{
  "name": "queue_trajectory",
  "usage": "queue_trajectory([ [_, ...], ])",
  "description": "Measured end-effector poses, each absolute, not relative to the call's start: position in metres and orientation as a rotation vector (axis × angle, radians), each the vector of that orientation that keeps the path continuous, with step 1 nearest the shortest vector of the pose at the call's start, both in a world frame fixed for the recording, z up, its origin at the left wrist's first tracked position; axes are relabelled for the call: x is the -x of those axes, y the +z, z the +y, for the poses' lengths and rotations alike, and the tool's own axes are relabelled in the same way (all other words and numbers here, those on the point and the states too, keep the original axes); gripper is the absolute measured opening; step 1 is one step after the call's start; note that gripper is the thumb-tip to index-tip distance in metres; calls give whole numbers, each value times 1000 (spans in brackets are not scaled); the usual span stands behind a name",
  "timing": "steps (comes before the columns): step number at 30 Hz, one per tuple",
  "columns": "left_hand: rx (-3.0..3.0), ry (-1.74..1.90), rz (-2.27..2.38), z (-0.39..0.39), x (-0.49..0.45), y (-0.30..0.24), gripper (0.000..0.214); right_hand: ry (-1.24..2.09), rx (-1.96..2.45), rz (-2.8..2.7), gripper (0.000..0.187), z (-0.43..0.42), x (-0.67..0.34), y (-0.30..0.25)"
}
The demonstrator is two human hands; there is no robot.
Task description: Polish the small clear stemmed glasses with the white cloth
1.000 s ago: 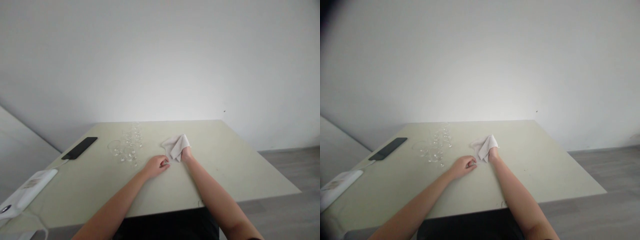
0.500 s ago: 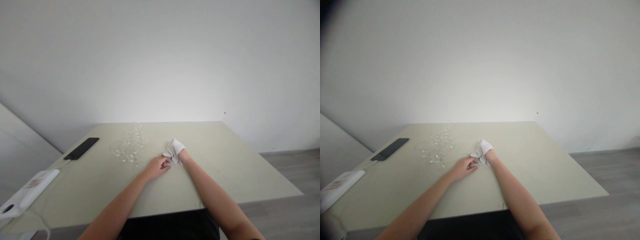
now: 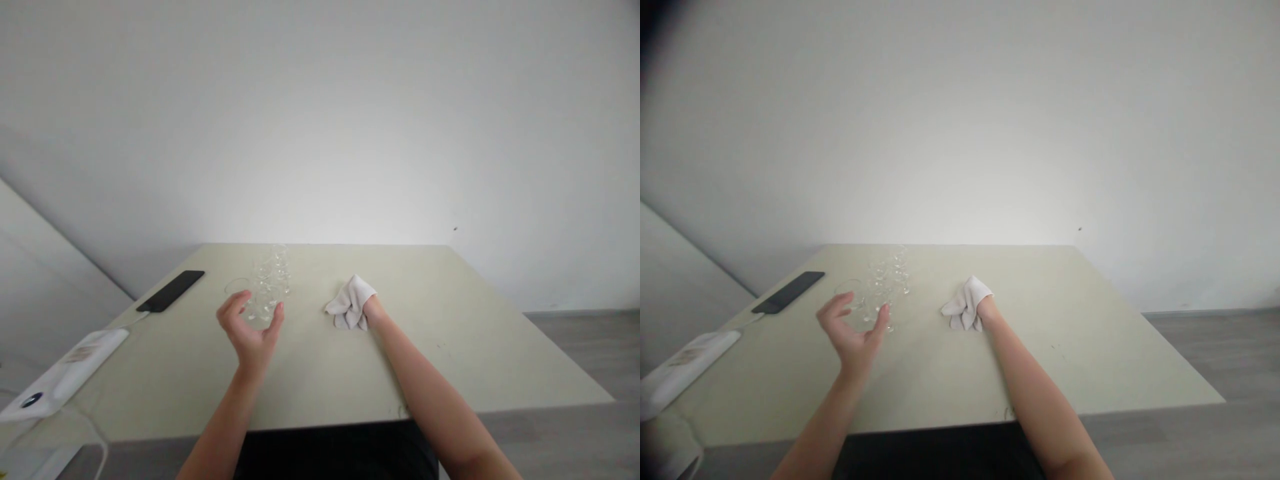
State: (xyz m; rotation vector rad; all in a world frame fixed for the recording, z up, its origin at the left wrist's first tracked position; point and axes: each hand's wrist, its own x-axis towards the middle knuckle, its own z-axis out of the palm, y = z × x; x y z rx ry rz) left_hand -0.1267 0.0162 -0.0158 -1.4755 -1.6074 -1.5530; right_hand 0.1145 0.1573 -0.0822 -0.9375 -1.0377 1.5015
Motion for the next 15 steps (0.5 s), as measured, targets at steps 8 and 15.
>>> queue_trajectory([
  [8,1757,-1693,-1738,43,117,-42,69,1715,748,-547,40,146,-115,-46],
  [15,2187,-1823,-2092,67,98,-43,54,1647,736,-585,48,147,-114,-50],
])
